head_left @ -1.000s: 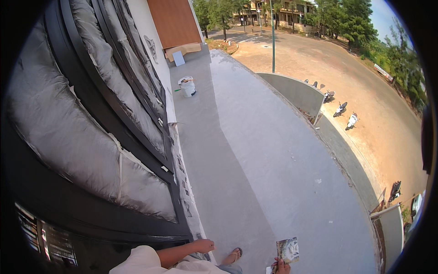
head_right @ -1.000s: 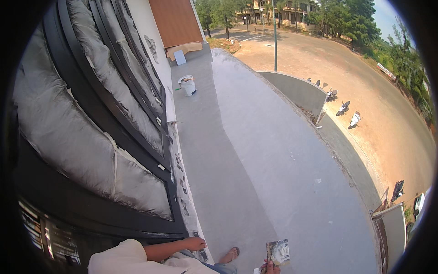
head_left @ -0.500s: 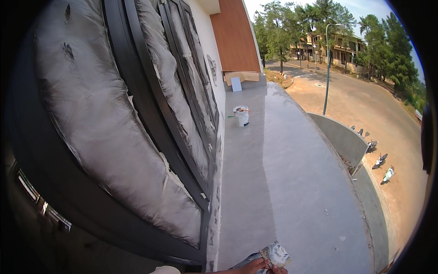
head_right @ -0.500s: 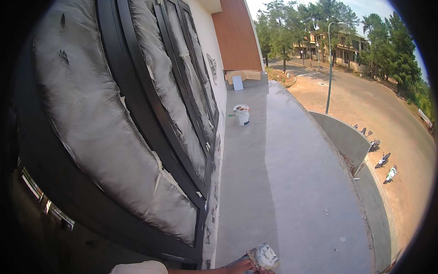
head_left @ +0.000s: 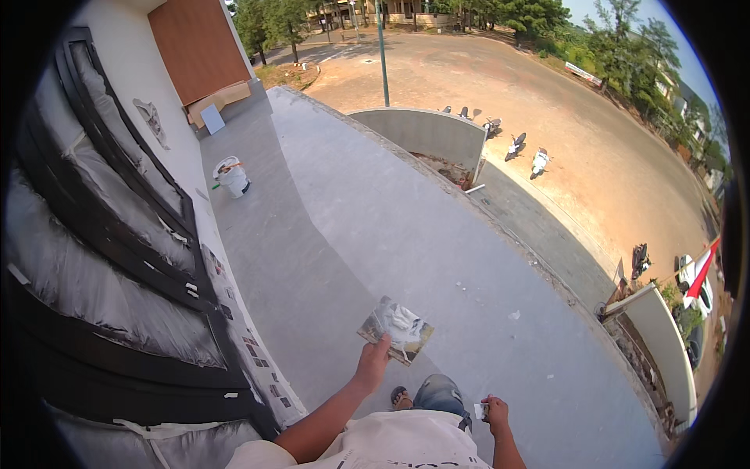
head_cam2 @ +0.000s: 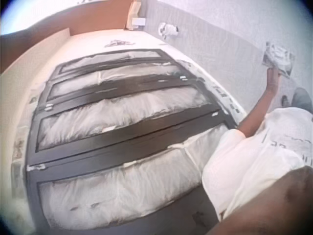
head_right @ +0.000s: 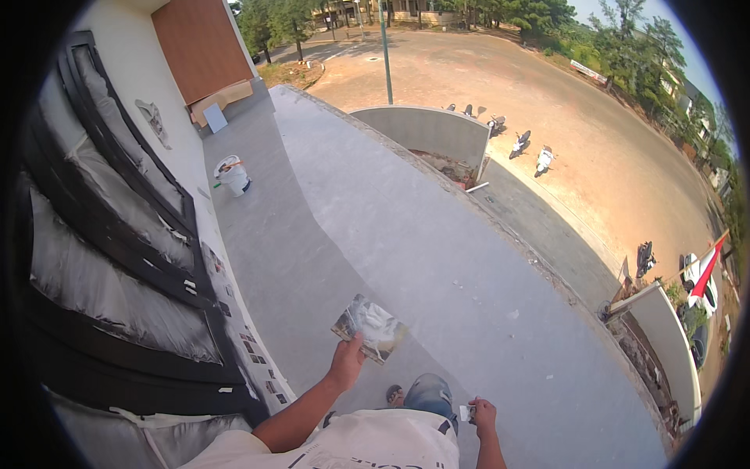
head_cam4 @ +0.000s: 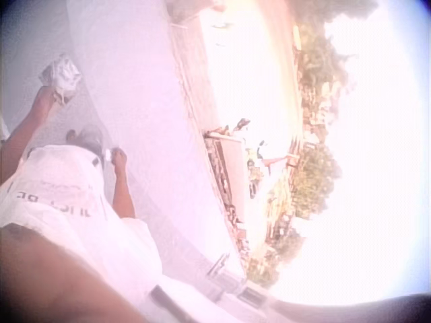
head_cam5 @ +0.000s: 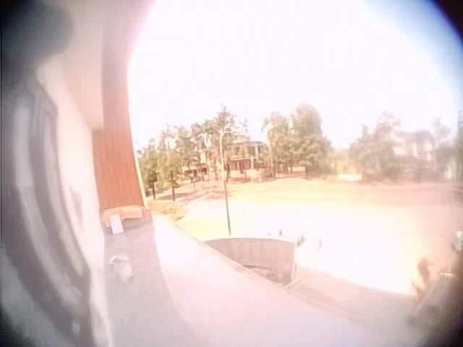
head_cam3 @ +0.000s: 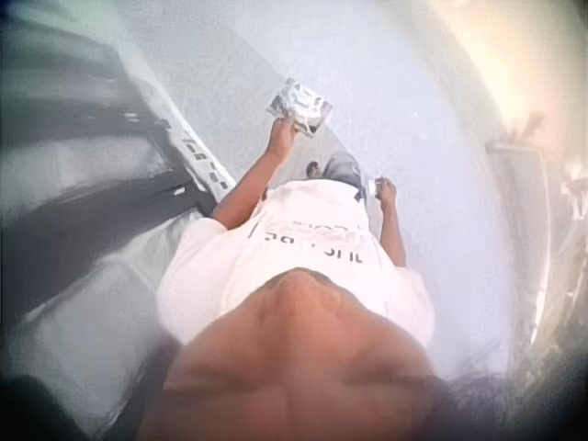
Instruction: The person walks from an indoor construction area to an outdoor balcony and applies a white sealant to the gaps around a black window frame using a putty knife. They scoop the material from a bucket and smooth it along the frame edges.
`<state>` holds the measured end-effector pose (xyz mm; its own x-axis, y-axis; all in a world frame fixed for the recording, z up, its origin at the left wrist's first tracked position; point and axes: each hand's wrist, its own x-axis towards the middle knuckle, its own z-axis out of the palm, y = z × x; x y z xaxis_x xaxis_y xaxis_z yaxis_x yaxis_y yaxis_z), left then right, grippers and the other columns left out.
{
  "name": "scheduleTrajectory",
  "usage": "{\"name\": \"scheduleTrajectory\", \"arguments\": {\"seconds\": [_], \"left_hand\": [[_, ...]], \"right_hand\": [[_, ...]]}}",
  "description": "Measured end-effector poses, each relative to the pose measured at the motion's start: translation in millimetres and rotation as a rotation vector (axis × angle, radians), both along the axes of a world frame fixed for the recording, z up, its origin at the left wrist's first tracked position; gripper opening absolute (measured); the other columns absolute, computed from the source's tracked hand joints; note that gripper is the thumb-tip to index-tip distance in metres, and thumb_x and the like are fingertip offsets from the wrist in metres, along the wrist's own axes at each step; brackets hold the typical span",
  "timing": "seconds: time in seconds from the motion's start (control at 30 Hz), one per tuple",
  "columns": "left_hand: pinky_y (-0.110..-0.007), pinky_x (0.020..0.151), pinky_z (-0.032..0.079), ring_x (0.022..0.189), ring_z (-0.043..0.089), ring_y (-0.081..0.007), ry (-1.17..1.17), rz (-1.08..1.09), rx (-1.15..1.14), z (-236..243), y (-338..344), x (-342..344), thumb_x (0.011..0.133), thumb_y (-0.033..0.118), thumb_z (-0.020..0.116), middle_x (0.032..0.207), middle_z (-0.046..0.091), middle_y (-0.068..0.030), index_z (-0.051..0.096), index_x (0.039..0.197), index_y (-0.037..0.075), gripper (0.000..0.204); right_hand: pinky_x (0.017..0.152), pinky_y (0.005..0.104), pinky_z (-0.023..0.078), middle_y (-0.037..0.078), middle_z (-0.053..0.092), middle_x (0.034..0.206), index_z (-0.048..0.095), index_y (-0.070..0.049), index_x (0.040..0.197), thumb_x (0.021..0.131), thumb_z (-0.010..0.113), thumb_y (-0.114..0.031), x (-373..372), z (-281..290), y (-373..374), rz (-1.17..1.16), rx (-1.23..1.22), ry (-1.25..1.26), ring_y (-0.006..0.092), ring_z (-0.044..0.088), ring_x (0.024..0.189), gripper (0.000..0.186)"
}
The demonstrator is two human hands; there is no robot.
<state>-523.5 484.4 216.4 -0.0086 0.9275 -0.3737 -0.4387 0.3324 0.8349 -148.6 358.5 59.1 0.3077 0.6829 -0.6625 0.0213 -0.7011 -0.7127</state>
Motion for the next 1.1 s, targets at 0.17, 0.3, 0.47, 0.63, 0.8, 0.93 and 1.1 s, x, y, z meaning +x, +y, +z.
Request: {"name": "scheduleTrajectory", "arguments": {"seconds": [0.17,0.3,0.47,0.63,0.8,0.93,1.1], "left_hand": [[-0.036,0.101,0.04,0.119,0.05,-0.0197,-0.168,0.055,0.112,13,113,-25,0.099,0.026,0.048,0.128,0.052,-0.0096,0.042,0.132,-0.001,0.043],[-0.039,0.107,0.037,0.127,0.047,-0.022,-0.189,0.062,0.048,-11,180,-82,0.099,0.024,0.047,0.135,0.049,-0.0105,0.038,0.137,-0.001,0.047],[-0.037,0.103,0.039,0.123,0.05,-0.0208,-0.069,0.212,-0.135,-10,269,-153,0.101,0.028,0.043,0.131,0.052,-0.0105,0.041,0.134,-0.002,0.045],[-0.034,0.1,0.041,0.113,0.054,-0.0171,-0.109,0.51,-0.071,-31,334,-247,0.101,0.037,0.043,0.12,0.057,-0.0099,0.047,0.126,-0.005,0.05],[-0.032,0.096,0.043,0.108,0.057,-0.0166,-0.112,0.737,-0.17,-45,396,-347,0.101,0.037,0.041,0.119,0.059,-0.0106,0.05,0.125,-0.006,0.05],[-0.03,0.093,0.044,0.105,0.059,-0.0158,-0.174,0.73,-0.124,-42,484,-440,0.1,0.039,0.042,0.116,0.061,-0.0099,0.052,0.123,-0.005,0.05],[-0.034,0.101,0.04,0.117,0.052,-0.0169,-0.104,0.629,-0.141,-39,606,-569,0.101,0.036,0.043,0.124,0.056,-0.0098,0.045,0.131,-0.004,0.05]], "right_hand": [[0.042,0.0306,0.035,0.0,0.042,0.06,0.066,-0.009,0.082,0.09,0.055,-0.019,68,-56,-20,-0.251,-0.453,-0.151,0.0129,0.038,0.046,0.018],[0.043,0.0338,0.04,0.002,0.045,0.062,0.067,-0.009,0.087,0.086,0.055,-0.016,44,-64,111,-0.405,-0.495,-0.062,0.0154,0.039,0.045,0.013],[0.042,0.0325,0.038,0.001,0.043,0.059,0.067,-0.008,0.086,0.087,0.051,-0.017,-93,-64,418,0.042,-0.392,0.062,0.0142,0.038,0.043,0.019],[0.041,0.0318,0.041,0.007,0.053,0.066,0.067,-0.002,0.095,0.08,0.038,-0.006,-271,-36,736,0.876,-0.003,-0.115,0.0162,0.049,0.05,0.033],[0.039,0.0309,0.039,0.006,0.054,0.062,0.069,-0.004,0.09,0.082,0.051,-0.021,-464,17,908,1.011,0.262,-0.219,0.015,0.05,0.048,0.026],[0.039,0.0333,0.042,0.007,0.057,0.065,0.07,-0.005,0.09,0.083,0.057,-0.024,-536,11,937,1.079,0.033,-0.353,0.0173,0.053,0.05,0.024],[0.046,0.0381,0.048,0.011,0.063,0.069,0.066,-0.002,0.085,0.078,0.06,-0.023,-522,-68,958,1.663,-0.052,-0.554,0.0239,0.06,0.058,0.023]]}}
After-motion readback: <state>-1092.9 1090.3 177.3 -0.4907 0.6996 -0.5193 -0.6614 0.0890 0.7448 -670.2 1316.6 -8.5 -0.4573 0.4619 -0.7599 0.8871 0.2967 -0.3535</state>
